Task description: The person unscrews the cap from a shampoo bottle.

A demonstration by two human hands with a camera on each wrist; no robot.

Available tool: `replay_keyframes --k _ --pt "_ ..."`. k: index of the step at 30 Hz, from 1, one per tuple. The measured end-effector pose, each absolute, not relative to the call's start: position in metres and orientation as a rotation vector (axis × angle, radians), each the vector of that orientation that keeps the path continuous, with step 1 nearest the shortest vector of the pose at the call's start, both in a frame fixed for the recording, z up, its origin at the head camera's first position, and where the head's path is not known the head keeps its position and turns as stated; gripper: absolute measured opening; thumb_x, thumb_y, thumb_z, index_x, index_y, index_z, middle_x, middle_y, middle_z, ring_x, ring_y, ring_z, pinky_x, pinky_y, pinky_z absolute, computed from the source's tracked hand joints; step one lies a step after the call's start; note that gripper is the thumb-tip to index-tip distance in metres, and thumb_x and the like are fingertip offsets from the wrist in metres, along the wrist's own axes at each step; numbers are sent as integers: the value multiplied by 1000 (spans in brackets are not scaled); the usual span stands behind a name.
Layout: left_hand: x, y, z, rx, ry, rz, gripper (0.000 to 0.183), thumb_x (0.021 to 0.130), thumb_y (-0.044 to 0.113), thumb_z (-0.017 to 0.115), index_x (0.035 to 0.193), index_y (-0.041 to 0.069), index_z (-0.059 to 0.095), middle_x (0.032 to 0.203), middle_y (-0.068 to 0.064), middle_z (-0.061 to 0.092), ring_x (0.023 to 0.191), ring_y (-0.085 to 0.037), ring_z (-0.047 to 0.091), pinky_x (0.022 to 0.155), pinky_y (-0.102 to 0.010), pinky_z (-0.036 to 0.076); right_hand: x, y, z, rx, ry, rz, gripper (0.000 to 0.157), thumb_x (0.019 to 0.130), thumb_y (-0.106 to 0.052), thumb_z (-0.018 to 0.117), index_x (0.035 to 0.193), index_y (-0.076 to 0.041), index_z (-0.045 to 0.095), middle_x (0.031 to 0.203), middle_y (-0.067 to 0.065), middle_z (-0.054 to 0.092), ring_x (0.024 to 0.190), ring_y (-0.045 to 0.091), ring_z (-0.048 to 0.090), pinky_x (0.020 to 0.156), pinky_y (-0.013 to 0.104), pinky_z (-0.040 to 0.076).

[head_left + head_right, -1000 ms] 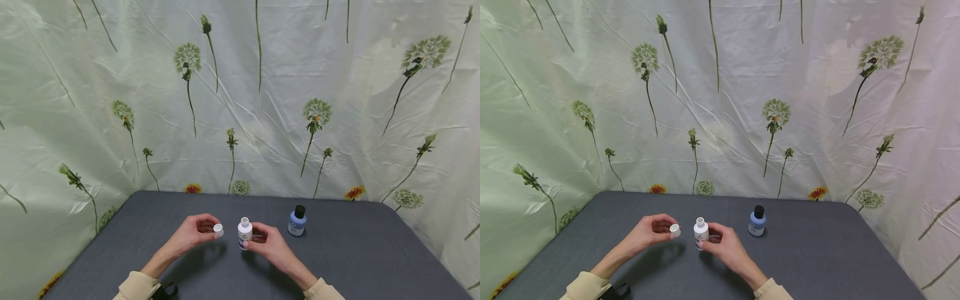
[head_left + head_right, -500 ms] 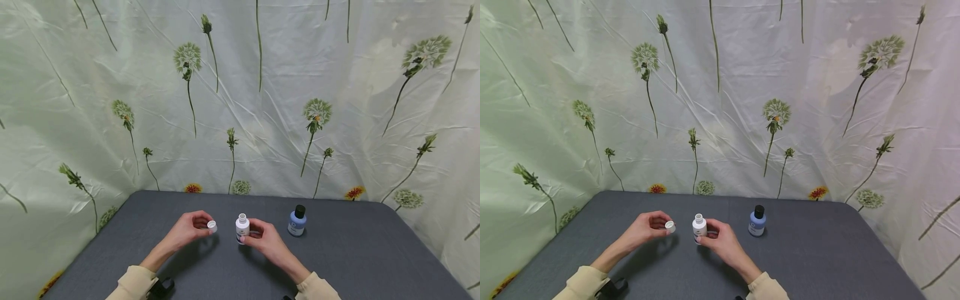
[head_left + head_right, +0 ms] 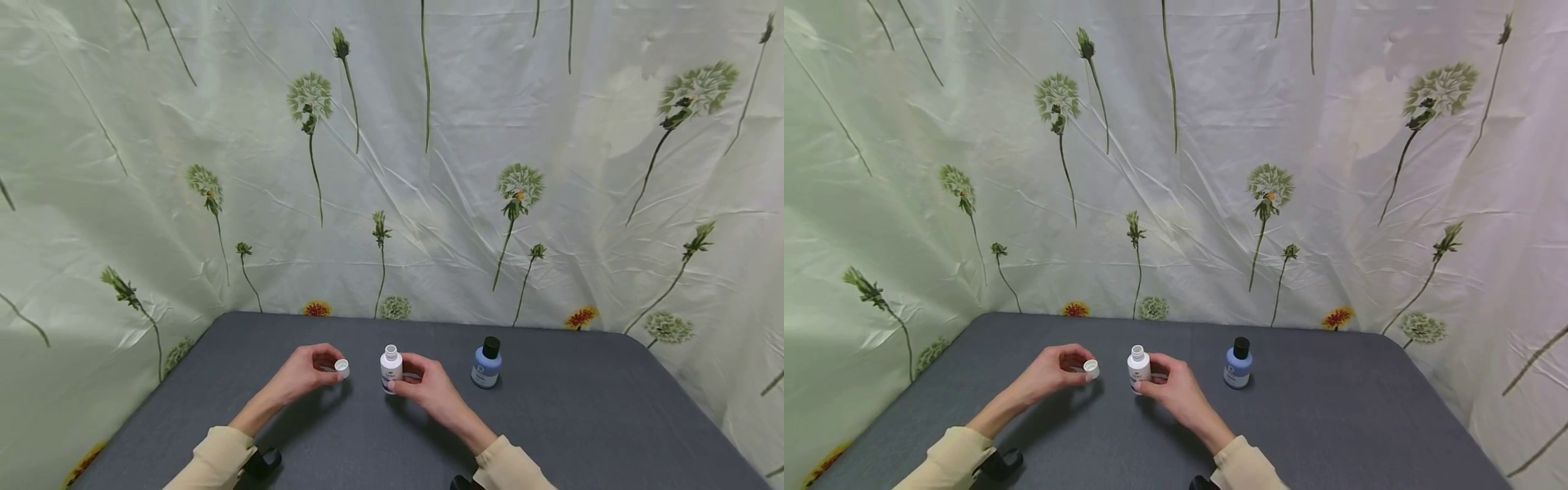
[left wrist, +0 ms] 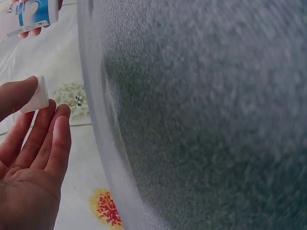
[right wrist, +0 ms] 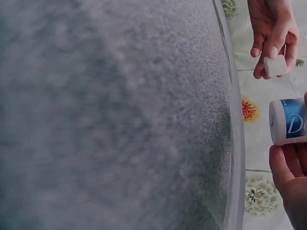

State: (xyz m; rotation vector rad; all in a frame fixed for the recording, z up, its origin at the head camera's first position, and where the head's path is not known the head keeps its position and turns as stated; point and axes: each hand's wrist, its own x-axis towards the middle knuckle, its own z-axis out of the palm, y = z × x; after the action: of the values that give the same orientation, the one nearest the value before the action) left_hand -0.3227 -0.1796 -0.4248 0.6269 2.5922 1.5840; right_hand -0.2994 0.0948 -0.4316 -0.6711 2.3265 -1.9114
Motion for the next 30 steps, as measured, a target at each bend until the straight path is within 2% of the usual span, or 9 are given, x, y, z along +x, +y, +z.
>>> replay_keyframes --k 14,18,24,30 --pt "-330 -185 -428 656 2639 1523 24 81 6 79 102 4 68 95 -5 69 88 -20 66 71 -32 53 -314 86 -427 -671 2356 -1864 47 86 -6 75 130 3 59 123 16 63 116 31 59 94 41 50" --pt "-333 -186 -429 657 2657 1506 24 81 6 79 102 3 68 94 -5 69 88 -18 66 71 -30 52 -319 83 -427 -647 2375 -1845 46 86 -7 75 129 2 60 122 15 64 114 31 60 92 42 50" --pt "-339 -186 -429 638 2668 1523 25 81 4 78 104 1 68 95 -7 69 87 -20 65 68 -32 52 -325 77 -429 -666 2371 -1873 46 85 -2 74 127 7 59 119 19 65 109 34 63 87 40 53" --pt "-347 -185 -432 529 2715 1472 24 81 5 79 102 4 69 94 -3 69 88 -19 65 69 -34 52 -308 69 -401 -653 2387 -1839 41 86 3 70 125 11 59 118 24 64 110 40 61 88 44 52"
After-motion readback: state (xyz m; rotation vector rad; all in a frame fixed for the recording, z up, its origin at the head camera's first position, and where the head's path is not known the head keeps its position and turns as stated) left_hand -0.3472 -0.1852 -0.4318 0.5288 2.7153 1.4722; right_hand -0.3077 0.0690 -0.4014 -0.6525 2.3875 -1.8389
